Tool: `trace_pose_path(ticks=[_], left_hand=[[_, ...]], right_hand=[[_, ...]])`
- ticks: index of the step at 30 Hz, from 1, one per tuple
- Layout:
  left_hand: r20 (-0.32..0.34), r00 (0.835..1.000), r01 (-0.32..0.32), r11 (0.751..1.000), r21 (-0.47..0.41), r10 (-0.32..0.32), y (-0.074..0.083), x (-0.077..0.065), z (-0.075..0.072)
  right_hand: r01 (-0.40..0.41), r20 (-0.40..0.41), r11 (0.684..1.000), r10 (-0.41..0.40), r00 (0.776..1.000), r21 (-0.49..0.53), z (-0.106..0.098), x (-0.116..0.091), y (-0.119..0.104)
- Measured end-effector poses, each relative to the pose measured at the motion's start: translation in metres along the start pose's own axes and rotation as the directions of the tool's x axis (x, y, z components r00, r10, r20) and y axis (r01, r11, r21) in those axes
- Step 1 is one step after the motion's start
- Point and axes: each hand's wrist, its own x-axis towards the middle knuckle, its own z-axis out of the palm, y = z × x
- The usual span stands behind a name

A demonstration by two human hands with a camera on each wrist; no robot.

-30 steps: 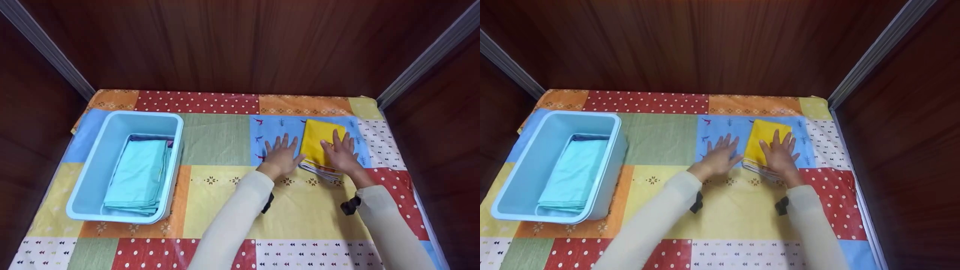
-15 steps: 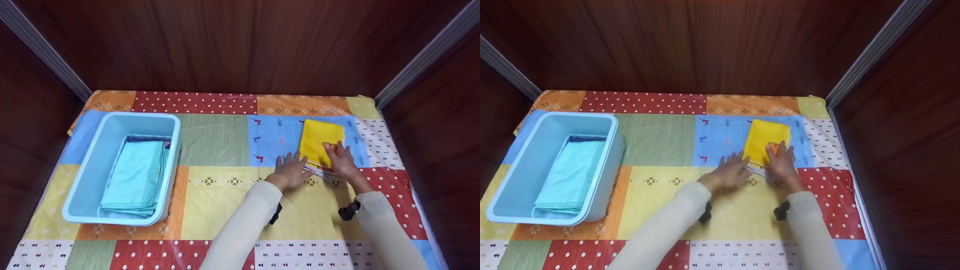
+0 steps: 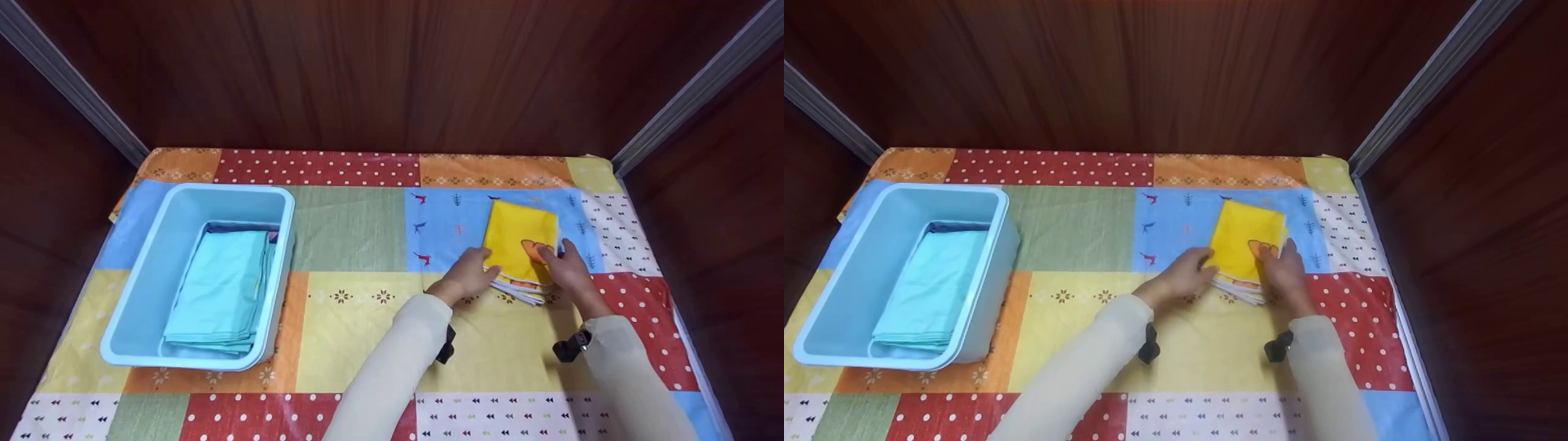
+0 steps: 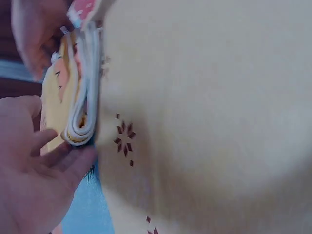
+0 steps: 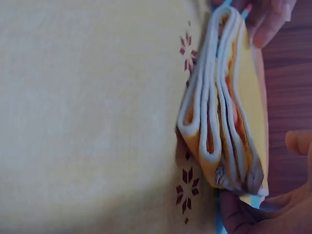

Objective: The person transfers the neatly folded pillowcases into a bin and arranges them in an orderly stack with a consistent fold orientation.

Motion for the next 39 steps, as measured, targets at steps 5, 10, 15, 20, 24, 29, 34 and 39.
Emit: trace_pose_path(ticks=[5, 10, 15, 20, 24, 29, 34, 39], left_hand=[[-0.047, 0.988, 0.118, 0.923, -0.367, -0.145, -0.006, 0.001, -0.002], [-0.039, 0.969, 0.189, 0.835, -0.516, -0.243, -0.013, 0.001, -0.003], [-0.064, 0.976, 0.134, 0.811, -0.569, -0.207, -0.016, 0.004, -0.001], [-0.112, 0.974, 0.103, 0.823, -0.558, -0.198, -0.016, 0.006, 0.002], [-0.140, 0.971, 0.087, 0.835, -0.543, -0.192, -0.017, 0.007, 0.004], [-0.163, 0.974, 0.039, 0.826, -0.563, -0.157, -0.016, 0.007, 0.007], [-0.152, 0.982, 0.002, 0.810, -0.587, -0.113, -0.014, 0.009, 0.011], [-0.131, 0.990, -0.032, 0.850, -0.526, -0.044, -0.012, 0.010, 0.015]], right_hand=[[-0.080, 0.025, 0.986, 0.077, 0.997, 0.146, 0.003, 0.003, 0.003], [-0.112, 0.091, 0.981, 0.098, 0.991, 0.161, 0.006, 0.003, 0.007], [-0.096, 0.109, 0.977, 0.077, 0.991, 0.191, 0.005, 0.003, 0.011], [-0.114, 0.145, 0.942, 0.071, 0.987, 0.316, 0.003, 0.003, 0.013], [-0.128, 0.165, 0.899, 0.063, 0.984, 0.420, 0.001, 0.003, 0.015], [-0.059, 0.133, 0.872, -0.006, 0.991, 0.486, 0.001, 0.000, 0.019], [0.084, 0.063, 0.859, -0.134, 0.989, 0.505, 0.004, -0.002, 0.025], [0.162, 0.023, 0.871, -0.195, 0.981, 0.463, 0.013, -0.003, 0.028]])
